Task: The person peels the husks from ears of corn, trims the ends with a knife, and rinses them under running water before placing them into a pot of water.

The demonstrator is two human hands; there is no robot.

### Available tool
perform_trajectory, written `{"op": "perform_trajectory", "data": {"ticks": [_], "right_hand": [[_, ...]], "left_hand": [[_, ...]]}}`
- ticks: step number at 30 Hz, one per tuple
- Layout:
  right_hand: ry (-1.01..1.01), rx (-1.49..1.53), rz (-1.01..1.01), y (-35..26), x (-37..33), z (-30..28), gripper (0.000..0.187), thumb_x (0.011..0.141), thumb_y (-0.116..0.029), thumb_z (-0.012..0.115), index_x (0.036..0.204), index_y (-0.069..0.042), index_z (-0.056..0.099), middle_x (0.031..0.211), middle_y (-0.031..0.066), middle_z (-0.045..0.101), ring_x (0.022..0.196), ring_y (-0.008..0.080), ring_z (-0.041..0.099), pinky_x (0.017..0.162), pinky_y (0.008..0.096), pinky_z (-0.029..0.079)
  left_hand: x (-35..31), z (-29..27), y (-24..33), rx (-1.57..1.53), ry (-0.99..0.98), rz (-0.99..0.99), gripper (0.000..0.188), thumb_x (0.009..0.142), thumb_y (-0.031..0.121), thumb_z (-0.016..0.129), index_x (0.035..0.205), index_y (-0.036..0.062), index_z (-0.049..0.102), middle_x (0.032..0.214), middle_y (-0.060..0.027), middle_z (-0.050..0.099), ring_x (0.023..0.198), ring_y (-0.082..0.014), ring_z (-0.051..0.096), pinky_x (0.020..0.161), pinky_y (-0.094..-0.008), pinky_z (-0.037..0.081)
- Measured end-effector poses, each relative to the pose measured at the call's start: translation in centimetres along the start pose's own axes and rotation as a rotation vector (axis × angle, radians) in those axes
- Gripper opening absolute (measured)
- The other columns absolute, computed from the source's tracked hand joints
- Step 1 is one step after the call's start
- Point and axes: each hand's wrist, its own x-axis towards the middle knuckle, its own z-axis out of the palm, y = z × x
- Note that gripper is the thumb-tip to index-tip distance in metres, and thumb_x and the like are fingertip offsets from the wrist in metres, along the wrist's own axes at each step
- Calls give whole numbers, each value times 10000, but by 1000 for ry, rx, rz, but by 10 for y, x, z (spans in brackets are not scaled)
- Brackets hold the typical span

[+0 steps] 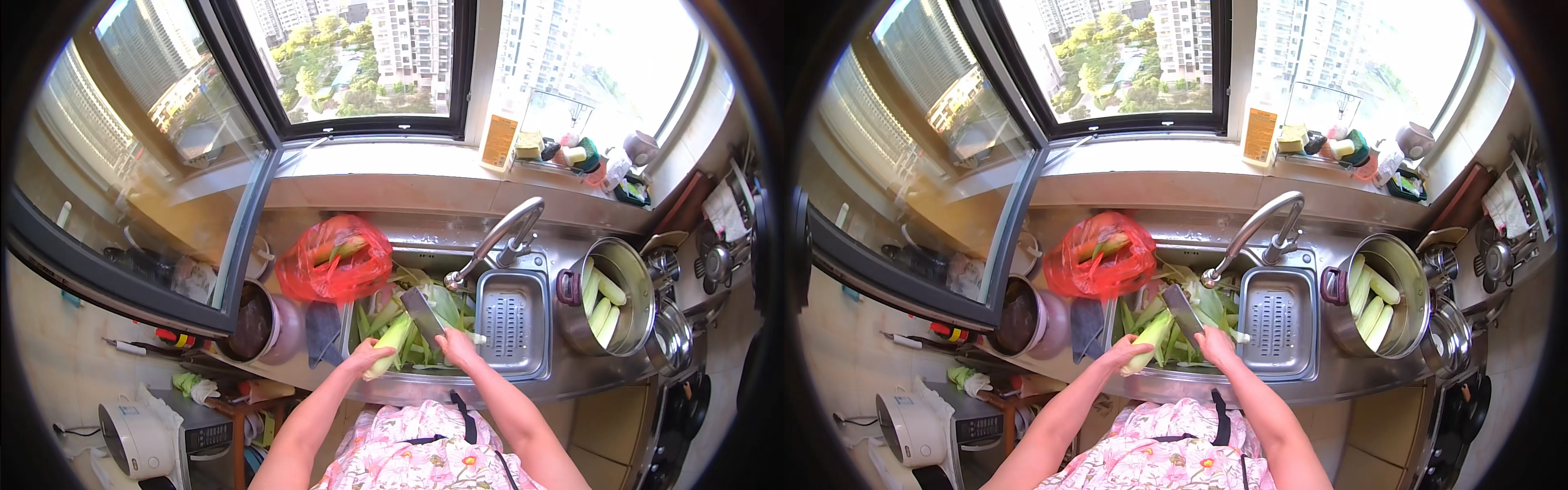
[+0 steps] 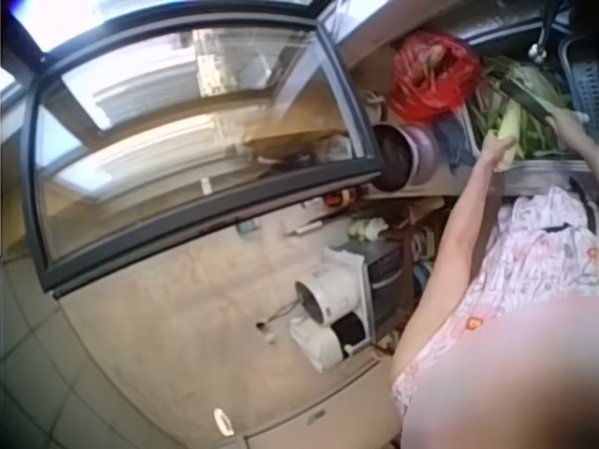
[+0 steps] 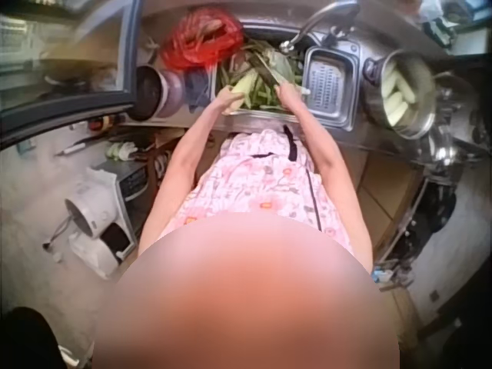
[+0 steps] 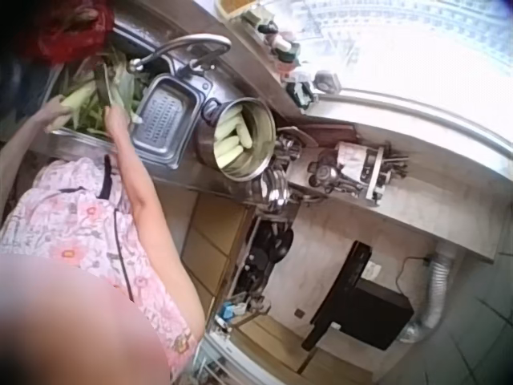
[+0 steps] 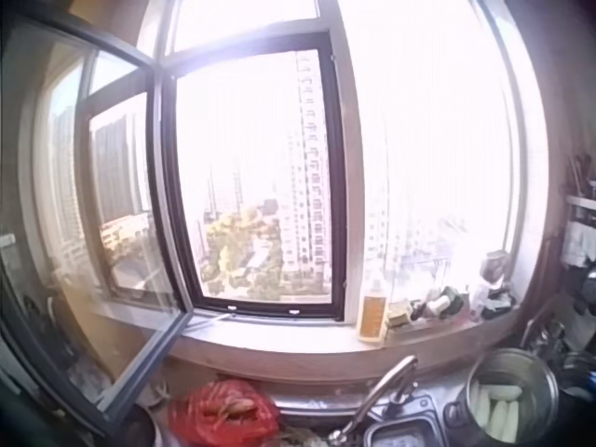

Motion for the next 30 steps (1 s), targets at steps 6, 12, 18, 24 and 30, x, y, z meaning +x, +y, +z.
{"op": "perform_trajectory", "data": {"ticks": [6, 12, 18, 24, 30], "right_hand": [[235, -135, -52, -41, -22, -25, 204, 921, -309, 576, 1005, -122, 578, 801, 159, 677, 737, 390, 649, 645, 505, 491], [619, 53, -415, -57, -37, -53, 106, 916, -241, 600, 992, -169, 586, 788, 110, 675, 657, 339, 647, 551, 429, 493], [120, -306, -1, -17, -16, -2, 201, 942, -321, 530, 975, -123, 518, 742, 193, 665, 686, 416, 648, 630, 528, 496], [231, -58, 20, -6, 18, 11, 276, 931, -322, 542, 1054, -75, 541, 731, 218, 657, 695, 445, 637, 651, 552, 480], [373, -49, -172, -59, -13, -43, 173, 927, -250, 573, 1069, -151, 577, 749, 168, 663, 675, 407, 638, 605, 517, 485]], "left_hand": [[18, -5, -13, -459, -353, -243, 561, 857, 425, 643, 1172, -25, 531, 911, -207, 644, 745, -314, 681, 652, -443, 599], [10, 0, -1, -578, -352, -197, 626, 866, 542, 570, 1155, -13, 549, 882, -192, 643, 718, -301, 677, 623, -421, 588], [13, 19, -2, -444, -302, -138, 554, 822, 496, 696, 1014, -14, 598, 730, -145, 641, 565, -248, 651, 502, -375, 567], [14, 18, -9, -376, -321, -125, 596, 801, 459, 734, 1128, 2, 532, 865, -155, 646, 592, -248, 657, 519, -380, 584], [19, 7, -15, -602, -411, -287, 619, 846, 455, 638, 1223, -19, 509, 954, -210, 640, 841, -332, 674, 743, -474, 588]]}}
